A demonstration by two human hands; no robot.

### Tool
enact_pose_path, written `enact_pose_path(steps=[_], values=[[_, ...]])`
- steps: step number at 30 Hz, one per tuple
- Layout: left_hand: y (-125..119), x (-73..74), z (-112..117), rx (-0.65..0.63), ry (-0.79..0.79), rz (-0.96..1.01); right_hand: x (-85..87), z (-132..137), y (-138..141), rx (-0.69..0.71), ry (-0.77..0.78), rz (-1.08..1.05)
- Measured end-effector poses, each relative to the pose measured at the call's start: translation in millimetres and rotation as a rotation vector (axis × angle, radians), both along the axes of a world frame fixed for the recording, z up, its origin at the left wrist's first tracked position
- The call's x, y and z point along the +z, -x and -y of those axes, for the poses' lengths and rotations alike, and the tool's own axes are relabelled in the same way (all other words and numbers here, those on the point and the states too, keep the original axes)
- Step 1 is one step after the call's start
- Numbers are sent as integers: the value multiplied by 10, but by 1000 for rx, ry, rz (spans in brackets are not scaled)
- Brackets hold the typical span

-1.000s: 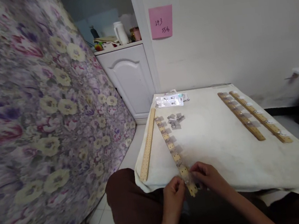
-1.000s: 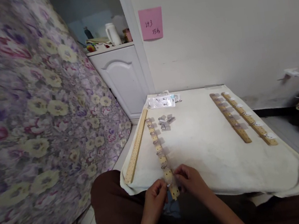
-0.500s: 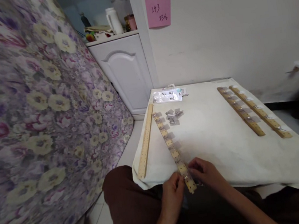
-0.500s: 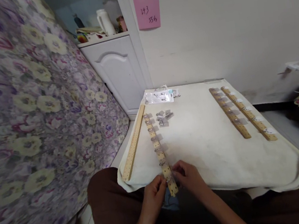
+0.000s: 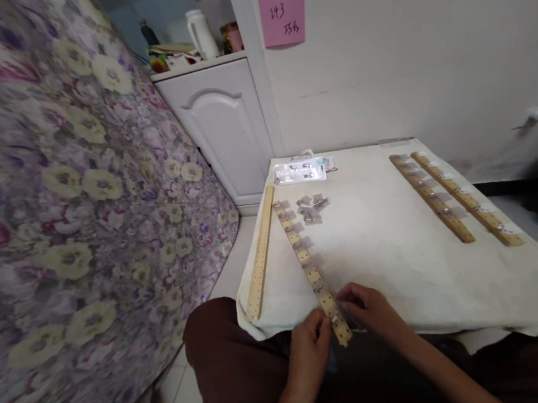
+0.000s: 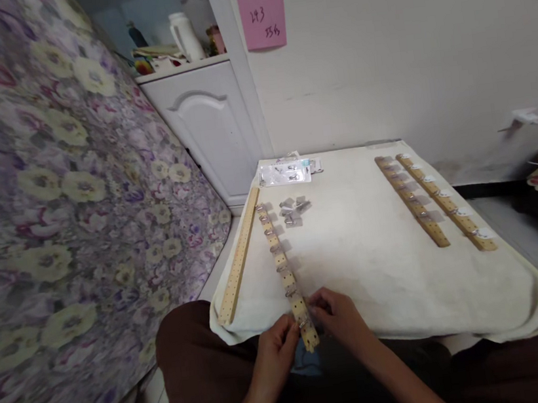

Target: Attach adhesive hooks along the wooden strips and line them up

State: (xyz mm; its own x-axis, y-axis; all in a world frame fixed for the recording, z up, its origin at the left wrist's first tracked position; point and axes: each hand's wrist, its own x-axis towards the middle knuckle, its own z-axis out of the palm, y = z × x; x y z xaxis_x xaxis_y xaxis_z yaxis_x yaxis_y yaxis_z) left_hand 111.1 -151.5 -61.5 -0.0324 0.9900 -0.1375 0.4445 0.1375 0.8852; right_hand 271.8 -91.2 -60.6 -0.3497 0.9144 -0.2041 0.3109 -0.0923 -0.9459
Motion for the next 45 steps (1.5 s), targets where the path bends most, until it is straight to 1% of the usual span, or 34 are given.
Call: enact_pose_path(steps=[4,13,23,26,29,32,34,37,41,45], values=[[4,-4,-7,0,8,15,-13,-8,-1,-5,-35,36],[15,-99,-14,-5,44,35,-34,4,-2,-8,-70,55],[30,-30,5,-7,70,44,-64,-9,-9,-7,-107,80],[52,-38,49,3,134,60,-69,-14,-9,-6,-120,83],[37,-82,90,29,244,153,-72,-16,-11,-7,-128,94],[-26,-112,109,99,337,320,-66,-17,-12,-9,-122,101],[-75,-104,110,152,375,424,-59,-19,-12,-11,-124,107],[-127,-66,105,195,396,533,-49,-20,-13,-7,-125,101],[-149,-40,97,220,412,582,-42,-12,-15,-9,-130,101],[-157,-68,88,236,403,575,-39,-12,-17,-13,-138,111]])
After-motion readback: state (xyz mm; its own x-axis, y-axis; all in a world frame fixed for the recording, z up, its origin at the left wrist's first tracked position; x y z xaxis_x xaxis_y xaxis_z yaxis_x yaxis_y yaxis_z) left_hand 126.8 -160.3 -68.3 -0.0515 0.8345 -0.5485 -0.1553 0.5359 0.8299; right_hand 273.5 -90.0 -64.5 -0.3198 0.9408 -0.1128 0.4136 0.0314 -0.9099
